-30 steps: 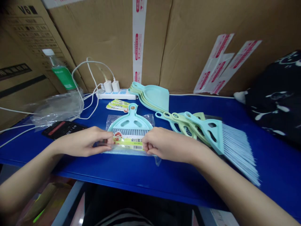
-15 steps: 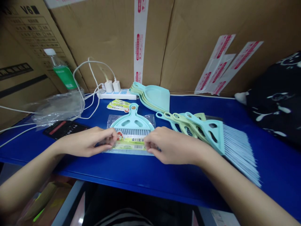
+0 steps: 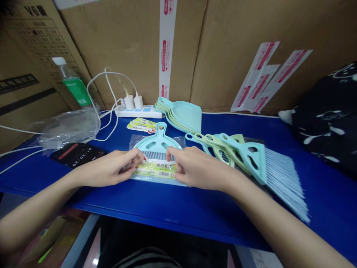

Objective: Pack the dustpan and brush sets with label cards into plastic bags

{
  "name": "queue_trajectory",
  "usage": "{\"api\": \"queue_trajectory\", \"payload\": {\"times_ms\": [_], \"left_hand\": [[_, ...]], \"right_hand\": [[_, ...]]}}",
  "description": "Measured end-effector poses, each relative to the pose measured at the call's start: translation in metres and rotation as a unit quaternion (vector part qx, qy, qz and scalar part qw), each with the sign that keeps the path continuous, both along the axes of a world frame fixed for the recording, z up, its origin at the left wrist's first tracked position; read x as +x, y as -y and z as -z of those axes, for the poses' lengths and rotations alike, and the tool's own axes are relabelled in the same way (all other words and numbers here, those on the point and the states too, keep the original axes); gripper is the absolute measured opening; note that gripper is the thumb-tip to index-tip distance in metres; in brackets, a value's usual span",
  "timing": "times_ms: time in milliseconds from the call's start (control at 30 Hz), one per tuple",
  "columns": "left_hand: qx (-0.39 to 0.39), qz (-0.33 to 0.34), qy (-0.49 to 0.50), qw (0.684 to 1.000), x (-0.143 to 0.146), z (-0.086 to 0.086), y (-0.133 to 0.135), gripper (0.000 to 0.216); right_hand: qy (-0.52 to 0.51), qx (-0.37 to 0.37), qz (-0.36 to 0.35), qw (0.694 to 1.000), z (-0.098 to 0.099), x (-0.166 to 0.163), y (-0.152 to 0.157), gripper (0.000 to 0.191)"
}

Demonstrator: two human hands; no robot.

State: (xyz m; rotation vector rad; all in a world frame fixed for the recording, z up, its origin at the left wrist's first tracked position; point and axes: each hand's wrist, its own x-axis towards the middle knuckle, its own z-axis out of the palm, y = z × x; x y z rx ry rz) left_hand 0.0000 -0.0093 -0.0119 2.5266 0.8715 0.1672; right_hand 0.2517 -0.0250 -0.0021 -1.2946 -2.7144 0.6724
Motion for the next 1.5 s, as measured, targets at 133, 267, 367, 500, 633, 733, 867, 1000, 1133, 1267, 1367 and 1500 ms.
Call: {"api": "queue_trajectory", "payload": {"times_ms": [133,267,367,500,633,733,867,1000,1133,1267,1367,1500], "left_hand": [[-0.002,0.000,-0.005,1.000,0.000,0.002,-0.001,0.019],[0.001,0.000,-0.011,1.000,0.000,0.003,-0.001,0.021],[0.001,-0.003,-0.011,1.000,0.000,0.003,-0.001,0.021],[0.004,-0.009,-0.003,1.000,0.001,0.004,-0.001,0.019],[0.022,-0.016,0.006,1.000,0.002,0.006,0.000,0.018],[0.039,-0.024,-0.003,0.999,0.001,0.007,0.001,0.020],[0.096,-0.045,-0.023,0.994,0.001,0.008,0.002,0.025],[0.165,-0.047,-0.030,0.985,0.000,0.008,-0.001,0.031],[0.198,-0.027,-0.029,0.979,0.000,0.008,-0.003,0.031],[0.201,0.011,-0.037,0.979,-0.001,0.007,-0.003,0.039],[0.190,0.037,-0.053,0.980,-0.001,0.007,-0.003,0.046],[0.179,0.043,-0.083,0.979,0.000,0.007,-0.004,0.053]], "right_hand": [[-0.008,-0.002,0.001,1.000,0.004,0.002,-0.003,0.015],[-0.035,0.018,0.000,0.999,0.009,0.005,-0.004,0.009],[-0.034,0.011,-0.002,0.999,0.011,0.005,-0.005,0.007],[-0.020,0.018,-0.001,1.000,0.010,0.004,-0.005,0.010],[-0.009,0.024,-0.001,1.000,0.009,0.003,-0.004,0.012],[-0.013,0.008,-0.007,1.000,0.011,0.004,-0.005,0.012],[-0.026,0.013,-0.013,0.999,0.016,0.006,-0.008,0.013],[-0.023,0.019,-0.009,1.000,0.018,0.006,-0.009,0.015],[-0.023,0.024,0.000,0.999,0.019,0.006,-0.009,0.017],[-0.031,0.036,0.003,0.999,0.019,0.006,-0.009,0.017],[-0.023,0.048,0.005,0.999,0.019,0.006,-0.010,0.018],[-0.020,0.061,0.011,0.998,0.019,0.005,-0.011,0.018]]}}
